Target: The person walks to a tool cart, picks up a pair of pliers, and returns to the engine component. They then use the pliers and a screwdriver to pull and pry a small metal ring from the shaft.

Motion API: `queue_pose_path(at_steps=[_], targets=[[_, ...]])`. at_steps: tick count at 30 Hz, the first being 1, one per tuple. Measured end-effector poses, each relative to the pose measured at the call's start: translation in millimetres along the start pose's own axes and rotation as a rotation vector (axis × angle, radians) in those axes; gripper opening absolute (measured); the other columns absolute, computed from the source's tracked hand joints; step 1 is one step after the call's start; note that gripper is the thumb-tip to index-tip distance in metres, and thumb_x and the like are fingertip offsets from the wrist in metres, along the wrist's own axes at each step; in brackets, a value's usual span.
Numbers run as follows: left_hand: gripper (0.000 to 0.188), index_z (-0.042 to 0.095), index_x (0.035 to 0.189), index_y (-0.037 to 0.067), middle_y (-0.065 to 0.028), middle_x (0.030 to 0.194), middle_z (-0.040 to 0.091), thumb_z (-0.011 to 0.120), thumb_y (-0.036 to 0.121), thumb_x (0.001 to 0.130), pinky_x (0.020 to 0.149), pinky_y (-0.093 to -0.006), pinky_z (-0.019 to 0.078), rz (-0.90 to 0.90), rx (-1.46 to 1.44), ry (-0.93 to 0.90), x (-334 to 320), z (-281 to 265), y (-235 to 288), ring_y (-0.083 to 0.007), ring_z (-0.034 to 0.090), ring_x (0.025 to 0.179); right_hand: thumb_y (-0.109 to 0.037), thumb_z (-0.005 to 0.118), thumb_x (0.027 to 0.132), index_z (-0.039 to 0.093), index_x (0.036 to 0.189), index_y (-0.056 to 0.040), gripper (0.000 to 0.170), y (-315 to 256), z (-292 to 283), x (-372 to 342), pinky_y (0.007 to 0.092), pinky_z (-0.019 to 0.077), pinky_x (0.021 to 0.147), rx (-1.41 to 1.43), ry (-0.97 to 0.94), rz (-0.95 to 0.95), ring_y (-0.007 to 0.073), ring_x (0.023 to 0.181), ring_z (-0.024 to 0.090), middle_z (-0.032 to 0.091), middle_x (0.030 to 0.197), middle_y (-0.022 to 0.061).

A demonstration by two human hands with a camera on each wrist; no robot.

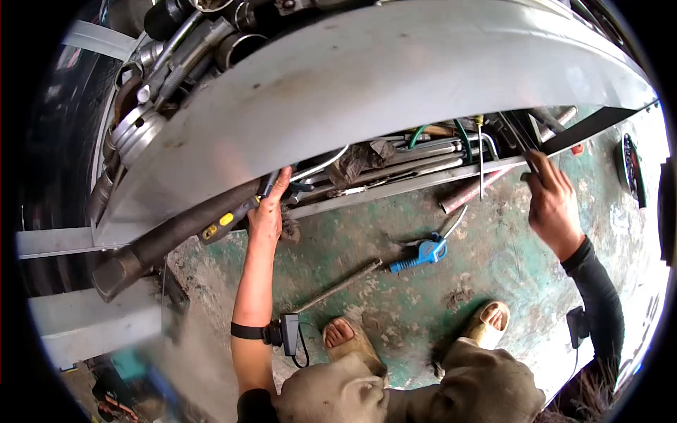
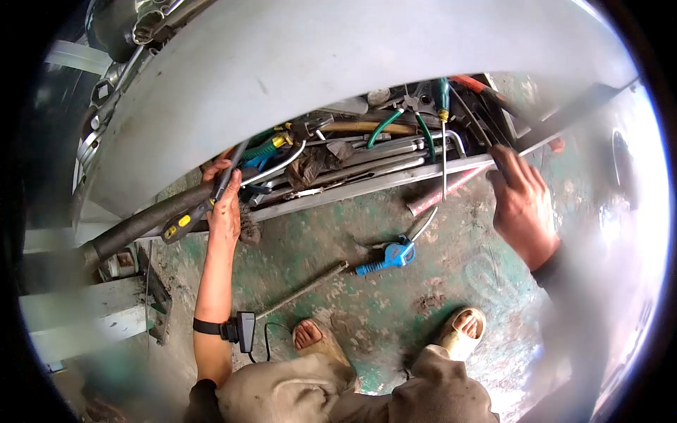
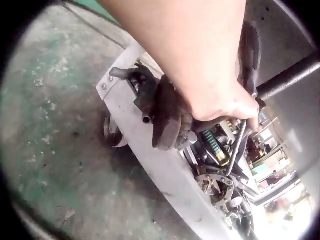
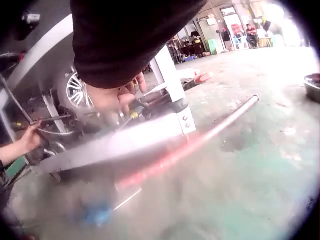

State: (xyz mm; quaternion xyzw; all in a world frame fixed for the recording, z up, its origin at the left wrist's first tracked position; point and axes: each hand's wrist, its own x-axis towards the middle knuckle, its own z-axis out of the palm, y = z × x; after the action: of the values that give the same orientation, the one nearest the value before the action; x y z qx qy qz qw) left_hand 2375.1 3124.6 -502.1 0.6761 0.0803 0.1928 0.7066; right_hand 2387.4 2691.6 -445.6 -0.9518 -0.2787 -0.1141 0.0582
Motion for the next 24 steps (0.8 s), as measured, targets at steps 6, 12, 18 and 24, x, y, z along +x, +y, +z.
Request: queue_pose_path(at_steps=[6, 12, 18, 24], targets=[[0.043, 0.049, 0.125, 0.010, -0.0079, 0.132, 0.050, 0.064, 0.005, 0.086, 0.111, -0.0280, 0.0212, -0.050, -0.191, 0.058, -6.8, 21.6, 6.1, -0.0149, 0.039, 0.129, 0.011, 0.049, 0.064, 0.062, 0.087, -0.0044, 0.031, 21.5, -20.0, 26.1, 0.0397, 0.0489, 0.075, 0.225, 0.076, 0.121, 0.0343, 0.090, 0.059, 0.059, 0.106, 0.0104], [0.021, 0.062, 0.103, 0.008, 0.0010, 0.103, 0.063, 0.069, 0.008, 0.083, 0.095, -0.0232, 0.0383, -0.227, -0.518, 0.423, -6.3, 32.6, 3.4, -0.0075, 0.056, 0.100, 0.005, 0.054, 0.060, 0.061, 0.089, -0.0009, 0.030, 8.2, -14.8, 23.1, 0.0383, 0.0483, 0.077, 0.104, 0.013, 0.081, 0.0302, 0.093, 0.056, 0.056, 0.102, 0.0109], [0.028, 0.062, 0.106, 0.009, -0.0019, 0.104, 0.056, 0.071, 0.021, 0.083, 0.097, -0.0301, 0.0390, -0.370, -0.454, 0.548, 2.1, 21.4, 16.1, -0.0123, 0.052, 0.102, -0.009, 0.062, 0.069, 0.061, 0.091, 0.0021, 0.025, -12.3, 21.9, -13.2, 0.0379, 0.0440, 0.085, -0.043, -0.307, 0.144, 0.0303, 0.102, 0.051, 0.052, 0.109, 0.0176], [0.021, 0.060, 0.101, 0.004, -0.0082, 0.103, 0.058, 0.066, 0.017, 0.086, 0.092, -0.0317, 0.0468, -0.555, -0.426, 0.511, 1.7, -6.4, 17.0, -0.0177, 0.057, 0.097, -0.006, 0.061, 0.070, 0.057, 0.091, -0.0013, 0.022, -45.8, 30.4, 22.2, 0.0380, 0.0445, 0.078, 0.150, -0.100, -0.124, 0.0286, 0.091, 0.054, 0.053, 0.100, 0.0128]])
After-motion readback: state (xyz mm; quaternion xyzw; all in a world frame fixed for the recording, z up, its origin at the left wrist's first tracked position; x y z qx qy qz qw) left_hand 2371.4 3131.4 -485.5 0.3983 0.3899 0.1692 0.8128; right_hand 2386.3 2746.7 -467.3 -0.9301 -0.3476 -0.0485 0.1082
